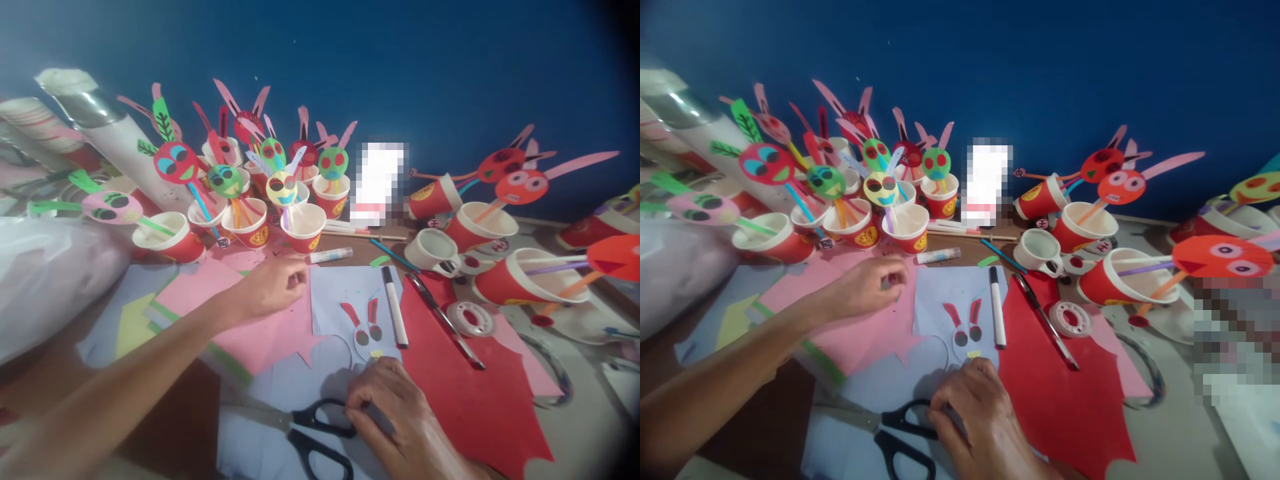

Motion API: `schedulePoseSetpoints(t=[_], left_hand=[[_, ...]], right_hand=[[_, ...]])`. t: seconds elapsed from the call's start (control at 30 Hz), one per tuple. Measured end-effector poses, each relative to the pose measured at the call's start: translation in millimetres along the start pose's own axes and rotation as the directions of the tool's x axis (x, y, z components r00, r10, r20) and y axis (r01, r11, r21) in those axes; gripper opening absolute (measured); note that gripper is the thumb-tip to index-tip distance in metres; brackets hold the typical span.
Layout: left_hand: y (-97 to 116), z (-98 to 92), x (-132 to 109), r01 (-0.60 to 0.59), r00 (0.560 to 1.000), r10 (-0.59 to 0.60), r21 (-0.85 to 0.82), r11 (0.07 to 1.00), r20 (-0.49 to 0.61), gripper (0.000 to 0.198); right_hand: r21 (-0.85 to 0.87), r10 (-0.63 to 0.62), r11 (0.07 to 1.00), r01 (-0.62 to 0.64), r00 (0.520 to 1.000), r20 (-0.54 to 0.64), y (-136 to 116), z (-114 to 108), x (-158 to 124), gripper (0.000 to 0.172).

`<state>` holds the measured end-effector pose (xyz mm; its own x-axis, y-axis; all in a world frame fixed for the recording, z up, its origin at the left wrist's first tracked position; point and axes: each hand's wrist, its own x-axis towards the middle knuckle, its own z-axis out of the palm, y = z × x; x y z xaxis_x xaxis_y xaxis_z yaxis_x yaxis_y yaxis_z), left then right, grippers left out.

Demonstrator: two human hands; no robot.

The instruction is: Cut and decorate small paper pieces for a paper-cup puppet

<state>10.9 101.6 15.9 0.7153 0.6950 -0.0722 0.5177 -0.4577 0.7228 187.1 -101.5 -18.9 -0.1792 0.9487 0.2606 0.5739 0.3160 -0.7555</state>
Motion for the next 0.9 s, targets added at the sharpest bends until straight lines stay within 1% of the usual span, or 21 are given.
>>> schedulePoseSetpoints(t=[0.07,0.17,0.23,0.3,0.37,0.43,0.53,0.6,0.67,0.77,0.9], left_hand=[[-10.1,-11.5,-3.6,0.073,0.996,-0.079,-0.121,0.99,-0.045,0.003],[-28.0,-24.5,-6.6,0.153,0.981,-0.179,-0.276,0.949,-0.072,0.007],[-36.0,-27.7,-6.0,0.19,0.971,-0.226,-0.325,0.926,-0.074,0.011],[-38.9,-26.5,-2.5,0.222,0.963,-0.26,-0.325,0.919,-0.075,0.019],[-37.6,-22.2,3.2,0.248,0.956,-0.281,-0.278,0.928,-0.085,0.021],[-34.6,-16.2,9.6,0.266,0.95,-0.291,-0.19,0.945,-0.114,0.019],[-31.7,-5.8,16.7,0.27,0.941,-0.268,-0.018,0.963,-0.208,0.014],[-32.1,1.0,18.6,0.264,0.931,-0.228,0.096,0.96,-0.286,0.012],[-33.9,6.6,19.2,0.261,0.922,-0.187,0.187,0.947,-0.34,0.013],[-37.7,12.1,20.1,0.265,0.916,-0.156,0.266,0.927,-0.369,0.013],[-40.8,14.9,23.2,0.27,0.921,-0.157,0.296,0.916,-0.356,0.011]], right_hand=[[-0.007,-0.011,1.0,0.011,1.0,-0.003,0.2,0.0,0.7,0.016],[-0.009,-0.018,1.0,0.018,1.0,0.003,-0.3,0.3,1.0,0.017],[-0.01,-0.01,1.0,0.01,1.0,0.015,-0.6,0.4,0.5,0.016],[-0.011,0.003,1.0,-0.003,1.0,0.029,-0.7,0.3,-0.2,0.016],[-0.007,0.001,1.0,-0.001,0.999,0.035,-0.7,0.0,-0.8,0.016],[-0.008,-0.002,1.0,0.003,0.999,0.039,-0.6,-0.5,-0.8,0.016],[-0.014,-0.005,1.0,0.006,0.999,0.04,0.1,-1.3,-0.6,0.016],[-0.018,-0.004,1.0,0.004,0.999,0.038,1.1,-1.7,-0.9,0.016],[-0.017,-0.006,1.0,0.007,0.999,0.042,2.4,-1.6,-1.8,0.015],[-0.018,-0.006,1.0,0.007,0.998,0.057,4.3,-0.3,-3.6,0.015],[-0.025,-0.004,1.0,0.006,0.997,0.073,5.4,1.8,-4.4,0.015]])
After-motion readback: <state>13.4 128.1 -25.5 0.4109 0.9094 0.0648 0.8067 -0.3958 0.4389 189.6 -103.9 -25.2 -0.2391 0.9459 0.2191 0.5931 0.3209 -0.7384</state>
